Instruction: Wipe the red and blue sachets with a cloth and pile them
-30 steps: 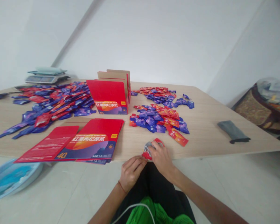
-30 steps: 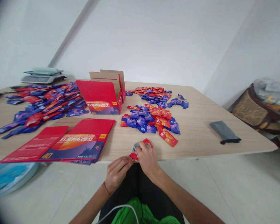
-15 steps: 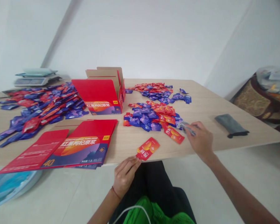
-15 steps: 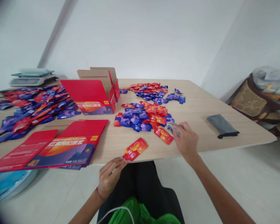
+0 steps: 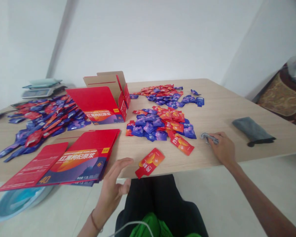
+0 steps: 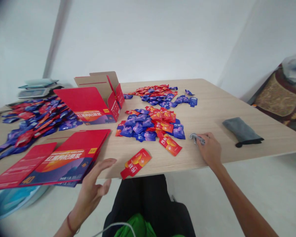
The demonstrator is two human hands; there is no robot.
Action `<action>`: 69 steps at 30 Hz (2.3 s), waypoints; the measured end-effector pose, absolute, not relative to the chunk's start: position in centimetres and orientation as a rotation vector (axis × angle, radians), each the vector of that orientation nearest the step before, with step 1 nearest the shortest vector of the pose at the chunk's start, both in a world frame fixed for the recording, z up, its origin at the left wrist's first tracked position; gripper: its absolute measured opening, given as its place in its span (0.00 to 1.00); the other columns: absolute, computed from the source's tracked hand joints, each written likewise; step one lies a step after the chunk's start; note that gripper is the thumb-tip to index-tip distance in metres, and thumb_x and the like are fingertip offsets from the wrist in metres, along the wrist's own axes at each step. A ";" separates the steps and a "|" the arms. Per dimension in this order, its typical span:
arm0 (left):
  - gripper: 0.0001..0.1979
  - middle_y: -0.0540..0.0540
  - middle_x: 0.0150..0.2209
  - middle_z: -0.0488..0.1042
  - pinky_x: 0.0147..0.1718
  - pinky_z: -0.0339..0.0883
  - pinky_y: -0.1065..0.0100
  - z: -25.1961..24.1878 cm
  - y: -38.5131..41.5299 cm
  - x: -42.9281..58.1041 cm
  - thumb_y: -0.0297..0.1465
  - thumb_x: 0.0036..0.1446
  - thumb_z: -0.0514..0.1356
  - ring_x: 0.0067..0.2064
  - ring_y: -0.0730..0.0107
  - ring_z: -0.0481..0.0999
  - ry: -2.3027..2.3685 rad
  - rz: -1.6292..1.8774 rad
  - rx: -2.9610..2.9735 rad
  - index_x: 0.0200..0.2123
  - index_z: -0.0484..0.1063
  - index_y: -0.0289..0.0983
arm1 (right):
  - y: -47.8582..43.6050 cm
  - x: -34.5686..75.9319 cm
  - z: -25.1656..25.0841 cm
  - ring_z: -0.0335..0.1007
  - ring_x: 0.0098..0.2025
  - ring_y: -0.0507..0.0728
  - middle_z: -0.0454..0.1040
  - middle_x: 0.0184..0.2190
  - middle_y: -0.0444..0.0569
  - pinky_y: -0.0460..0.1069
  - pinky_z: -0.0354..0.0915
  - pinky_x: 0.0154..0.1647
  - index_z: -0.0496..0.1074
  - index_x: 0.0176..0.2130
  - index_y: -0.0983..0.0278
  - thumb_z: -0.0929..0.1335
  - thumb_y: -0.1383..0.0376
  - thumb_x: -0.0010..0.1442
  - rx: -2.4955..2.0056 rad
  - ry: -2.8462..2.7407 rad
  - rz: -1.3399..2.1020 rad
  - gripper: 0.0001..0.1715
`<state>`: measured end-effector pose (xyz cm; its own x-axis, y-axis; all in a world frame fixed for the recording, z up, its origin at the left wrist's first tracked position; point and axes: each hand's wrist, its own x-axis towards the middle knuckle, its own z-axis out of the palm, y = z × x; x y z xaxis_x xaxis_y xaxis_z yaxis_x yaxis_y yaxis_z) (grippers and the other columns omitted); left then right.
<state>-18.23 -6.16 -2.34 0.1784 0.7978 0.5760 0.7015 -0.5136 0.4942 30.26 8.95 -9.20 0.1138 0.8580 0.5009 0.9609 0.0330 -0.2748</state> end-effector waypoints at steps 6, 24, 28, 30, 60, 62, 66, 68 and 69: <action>0.26 0.42 0.64 0.71 0.64 0.71 0.52 -2.5 -3.3 -18.4 0.16 0.64 0.48 0.68 0.55 0.68 1.706 0.892 2.581 0.57 0.74 0.42 | 8.8 30.3 -9.2 0.73 0.40 0.59 0.77 0.47 0.54 0.53 0.64 0.39 0.81 0.47 0.62 0.64 0.55 0.68 -1.827 -1.763 -0.231 0.21; 0.30 0.40 0.65 0.73 0.66 0.69 0.49 -6.0 -1.2 -19.3 0.18 0.65 0.49 0.68 0.58 0.70 1.661 0.857 2.529 0.67 0.69 0.38 | 8.8 29.8 -9.5 0.72 0.38 0.59 0.77 0.45 0.54 0.52 0.62 0.35 0.81 0.47 0.63 0.63 0.56 0.68 -1.830 -1.730 -0.226 0.22; 0.22 0.41 0.64 0.74 0.64 0.72 0.56 -3.0 -1.4 -14.5 0.26 0.71 0.53 0.65 0.59 0.75 1.514 0.706 2.650 0.66 0.70 0.40 | 8.7 29.6 -9.3 0.71 0.39 0.58 0.77 0.46 0.55 0.52 0.63 0.37 0.81 0.48 0.63 0.63 0.58 0.68 -1.826 -1.733 -0.207 0.21; 0.21 0.36 0.64 0.74 0.64 0.71 0.54 -2.8 -1.6 -11.1 0.31 0.72 0.56 0.65 0.54 0.74 1.469 0.600 2.766 0.65 0.70 0.36 | 8.7 29.5 -9.3 0.72 0.40 0.58 0.77 0.47 0.55 0.52 0.64 0.38 0.81 0.48 0.64 0.63 0.59 0.68 -1.815 -1.732 -0.199 0.21; 0.05 0.44 0.39 0.77 0.37 0.74 0.64 3.9 -3.6 -8.2 0.25 0.71 0.58 0.38 0.62 0.79 0.965 0.310 3.492 0.48 0.71 0.35 | 9.3 28.6 -9.4 0.74 0.42 0.56 0.77 0.47 0.54 0.48 0.63 0.41 0.80 0.49 0.62 0.63 0.62 0.70 -1.825 -1.683 -0.054 0.18; 0.03 0.46 0.37 0.76 0.34 0.72 0.64 5.7 -2.1 -8.4 0.24 0.70 0.59 0.36 0.62 0.77 0.985 0.219 3.588 0.45 0.72 0.36 | 9.5 28.7 -9.6 0.74 0.43 0.56 0.77 0.48 0.53 0.48 0.63 0.41 0.80 0.49 0.61 0.63 0.62 0.70 -1.835 -1.675 -0.053 0.18; 0.05 0.46 0.36 0.76 0.36 0.70 0.65 8.8 1.7 -9.4 0.23 0.70 0.58 0.37 0.63 0.77 1.086 0.119 3.678 0.41 0.73 0.35 | 9.7 28.6 -9.9 0.74 0.41 0.56 0.77 0.49 0.52 0.48 0.62 0.40 0.80 0.50 0.60 0.63 0.61 0.71 -1.846 -1.676 -0.048 0.18; 0.06 0.45 0.38 0.77 0.36 0.69 0.67 10.3 4.2 -10.0 0.23 0.71 0.58 0.39 0.63 0.78 1.234 0.108 3.588 0.42 0.74 0.37 | 9.6 28.6 -9.8 0.74 0.41 0.56 0.77 0.49 0.52 0.49 0.62 0.40 0.80 0.50 0.60 0.62 0.61 0.72 -1.847 -1.670 -0.050 0.18; 0.07 0.46 0.39 0.77 0.36 0.68 0.68 11.1 5.6 -10.3 0.23 0.71 0.58 0.40 0.64 0.78 1.320 0.130 3.521 0.44 0.75 0.38 | 9.6 28.6 -9.7 0.74 0.41 0.56 0.77 0.49 0.52 0.49 0.62 0.40 0.80 0.49 0.60 0.62 0.61 0.72 -1.846 -1.666 -0.050 0.18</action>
<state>-10.31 5.64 11.10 0.7746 0.5753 0.2628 0.6155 -0.5900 -0.5225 28.58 9.57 -9.75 0.1944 0.8795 0.4345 0.9041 0.0111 -0.4271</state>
